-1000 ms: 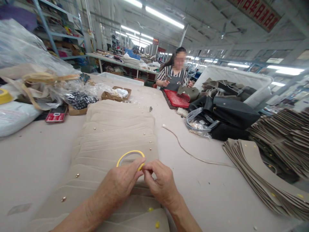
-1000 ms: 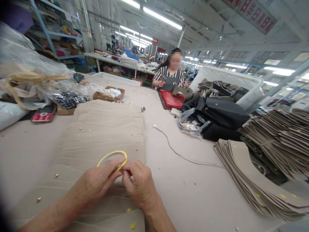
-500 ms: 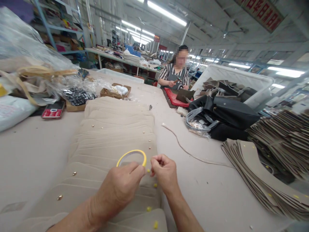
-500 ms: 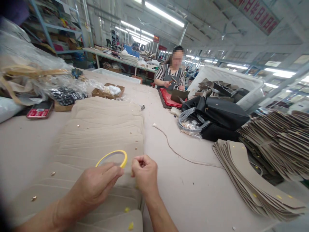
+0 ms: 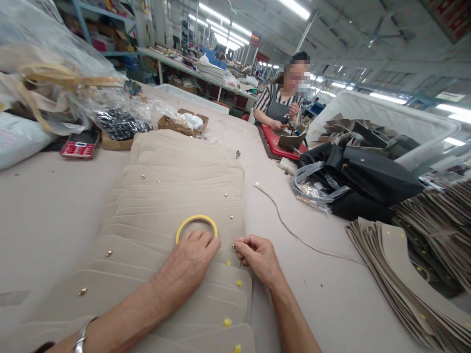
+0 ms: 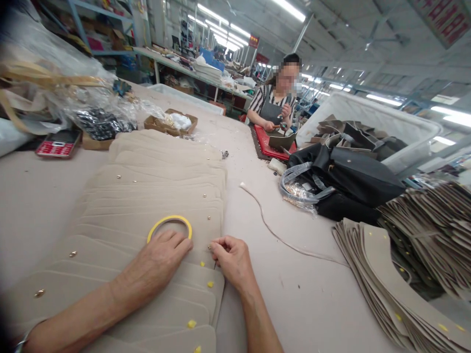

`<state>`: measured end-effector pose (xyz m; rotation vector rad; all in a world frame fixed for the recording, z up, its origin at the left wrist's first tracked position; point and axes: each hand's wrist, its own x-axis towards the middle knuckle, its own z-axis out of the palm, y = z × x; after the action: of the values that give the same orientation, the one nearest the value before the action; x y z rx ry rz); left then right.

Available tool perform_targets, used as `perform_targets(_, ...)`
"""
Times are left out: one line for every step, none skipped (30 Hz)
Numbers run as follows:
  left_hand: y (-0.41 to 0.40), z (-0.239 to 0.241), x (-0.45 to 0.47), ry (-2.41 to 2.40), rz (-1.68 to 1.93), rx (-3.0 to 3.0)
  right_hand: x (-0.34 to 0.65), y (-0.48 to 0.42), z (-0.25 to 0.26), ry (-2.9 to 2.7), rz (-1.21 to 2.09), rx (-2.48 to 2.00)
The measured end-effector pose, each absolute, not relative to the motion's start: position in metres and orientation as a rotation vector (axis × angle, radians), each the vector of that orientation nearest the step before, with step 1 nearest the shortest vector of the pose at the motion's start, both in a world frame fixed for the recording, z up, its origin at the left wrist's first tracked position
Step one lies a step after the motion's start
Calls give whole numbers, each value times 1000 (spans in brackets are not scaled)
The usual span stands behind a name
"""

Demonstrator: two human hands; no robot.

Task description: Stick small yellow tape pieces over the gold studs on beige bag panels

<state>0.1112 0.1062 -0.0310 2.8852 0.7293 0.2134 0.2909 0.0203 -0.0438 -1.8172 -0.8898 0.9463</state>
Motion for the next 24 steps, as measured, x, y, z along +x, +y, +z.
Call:
perform_targets(106,-33,111,715,222,2879,292,20,-43,-917,950,-1842)
perform_targets(105,-35,110,701,225,2874,292,19,-42,-949,940,-1870)
perform_targets(105,-37,110,691,225,2870,291,18,-41,-986,916,-1898)
perform_targets(105,-38,110,686,221,2868,291,18,-40,-1029,882,-1924)
perform_targets(105,-38,110,684,217,2867,289,18,-38,-1077,840,-1947)
perform_targets(105,-39,110,686,215,2866,287,18,-37,-1127,795,-1968)
perform_targets(105,-38,110,688,215,2866,286,18,-35,-1176,750,-1986)
perform_targets(105,-38,110,690,215,2865,284,19,-34,-1217,706,-2003)
perform_targets(105,-37,110,692,212,2864,282,19,-33,-1248,668,-2019)
perform_targets(104,-37,109,692,207,2862,280,20,-33,-1268,635,-2034)
perform_targets(104,-36,109,691,198,2858,279,21,-33,-1279,612,-2047)
perform_targets(104,-35,109,689,187,2854,278,22,-33,-1283,596,-2056)
perform_targets(104,-35,109,686,177,2849,277,22,-33,-1285,586,-2064)
perform_targets(104,-34,109,683,169,2845,276,23,-33,-1287,581,-2070)
perform_targets(104,-34,109,680,163,2842,276,23,-34,-1289,577,-2075)
perform_targets(105,-34,109,680,161,2841,276,23,-35,-1285,566,-2082)
perform_targets(105,-33,110,681,160,2841,277,23,-36,-1275,544,-2093)
perform_targets(106,-33,110,680,162,2843,278,22,-36,-1258,515,-2102)
perform_targets(106,-33,110,680,166,2845,279,20,-37,-1236,491,-2106)
perform_targets(107,-33,110,679,172,2846,280,17,-38,-1210,487,-2098)
perform_targets(107,-32,110,675,178,2846,282,15,-39,-1187,507,-2080)
perform_targets(108,-32,110,668,183,2843,283,12,-39,-1177,541,-2057)
perform_targets(108,-31,110,662,185,2840,283,9,-40,-1185,571,-2035)
perform_targets(108,-31,109,655,185,2838,284,7,-40,-1209,580,-2021)
